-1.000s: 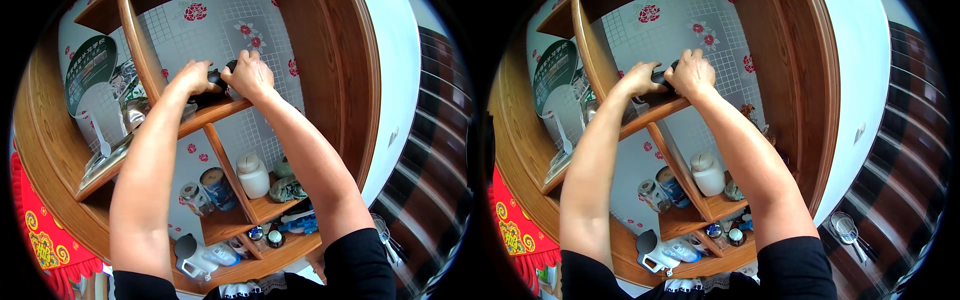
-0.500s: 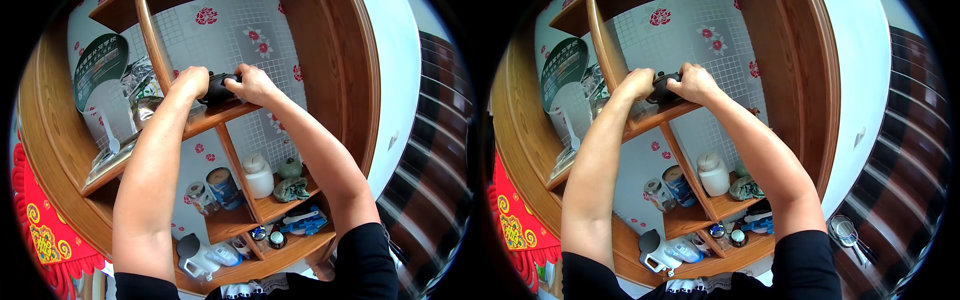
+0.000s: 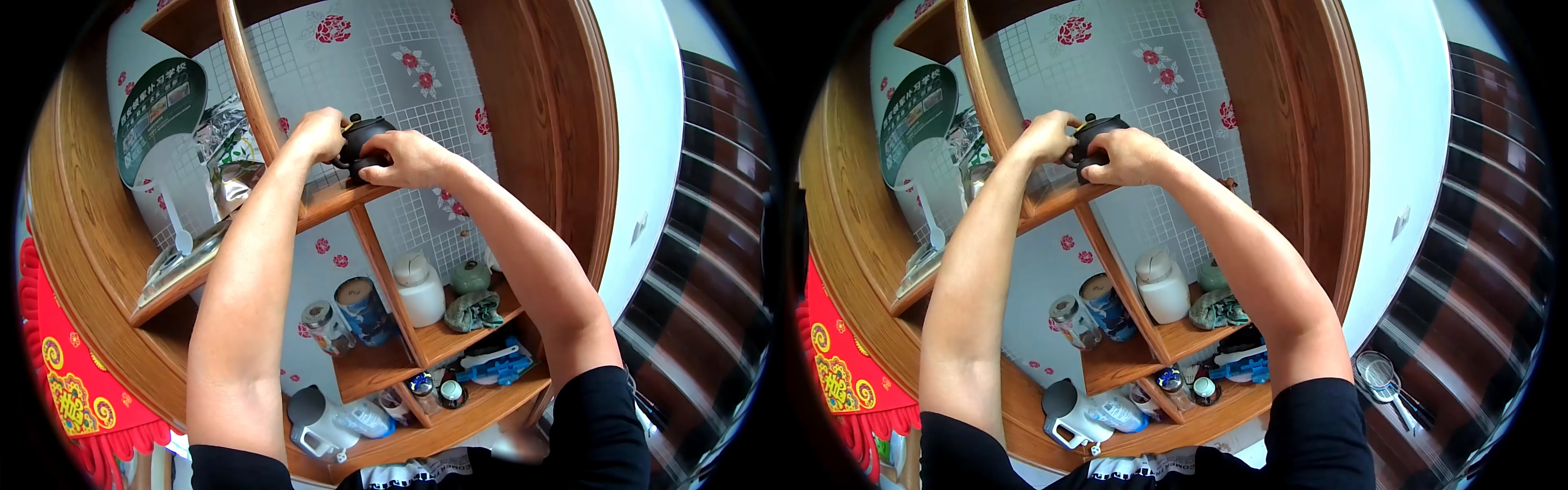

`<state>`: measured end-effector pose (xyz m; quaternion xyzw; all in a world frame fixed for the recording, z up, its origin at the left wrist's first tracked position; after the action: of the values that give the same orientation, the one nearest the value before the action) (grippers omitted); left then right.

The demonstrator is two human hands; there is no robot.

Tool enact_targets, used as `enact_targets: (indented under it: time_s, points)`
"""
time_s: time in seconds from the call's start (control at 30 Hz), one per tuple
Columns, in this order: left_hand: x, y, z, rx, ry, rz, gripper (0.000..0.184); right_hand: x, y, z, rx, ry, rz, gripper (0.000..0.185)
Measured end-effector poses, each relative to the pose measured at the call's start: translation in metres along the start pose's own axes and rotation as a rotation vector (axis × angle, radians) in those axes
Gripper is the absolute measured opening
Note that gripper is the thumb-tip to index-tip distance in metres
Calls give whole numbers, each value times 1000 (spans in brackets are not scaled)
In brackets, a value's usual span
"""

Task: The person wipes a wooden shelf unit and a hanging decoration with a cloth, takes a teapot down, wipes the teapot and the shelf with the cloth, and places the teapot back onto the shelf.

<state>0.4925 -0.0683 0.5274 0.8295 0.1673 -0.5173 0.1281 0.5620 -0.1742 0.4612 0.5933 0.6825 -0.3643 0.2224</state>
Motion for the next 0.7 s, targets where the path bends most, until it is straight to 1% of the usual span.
enact_targets:
  time_s: [0.13, 0.17, 0.27, 0.3, 0.33, 0.4, 0.47, 0.53, 0.57, 0.63, 0.67, 0.7]
  points:
    - [2, 0, -4, 13, 6, 24, 39, 4, -11, 2, -47, 68, -25, 41]
    - [1, -1, -5, 12, 7, 25, 39, 5, -15, 3, -54, 66, -58, 37]
    - [-1, 2, 1, 15, -1, -24, 42, 12, -29, -1, -81, 33, -20, 32]
    - [-1, 2, 0, 25, 21, -45, 43, 15, -32, -2, -166, 100, 41, 27]
    - [-2, 2, 0, 35, 43, -66, 44, 21, -33, -4, -167, 98, 42, 27]
    - [-4, 4, 4, 20, 18, -59, 45, 24, -40, -6, -222, 308, 114, 24]
    - [-4, 5, 7, 4, -6, -52, 46, 28, -43, -12, -190, 319, 150, 21]
    - [-9, 5, 8, 53, 194, -94, 42, 31, -44, -21, -59, 170, 137, 19]
    - [-9, 4, 8, 54, 196, -92, 42, 31, -44, -25, 17, 117, 173, 18]
    - [-26, 23, 29, 430, 597, -67, 35, 29, -48, -26, 42, 124, 160, 19]
    - [-29, 24, 37, 430, 598, -67, 35, 27, -49, -26, 68, 133, 144, 19]
    - [-38, 32, 59, 577, 722, -34, 32, 26, -49, -25, 67, 133, 144, 19]
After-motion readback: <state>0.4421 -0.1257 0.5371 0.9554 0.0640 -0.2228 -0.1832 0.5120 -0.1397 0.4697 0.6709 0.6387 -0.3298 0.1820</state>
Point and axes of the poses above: each hand's wrist, its own z-axis away from the middle knuckle, its own x-axis out of the palm, y = z × x, the point moved 4 cm from there along -z, towards the middle knuckle, and after that the axes turned 4 degrees about -y, right-handed, at the moved point
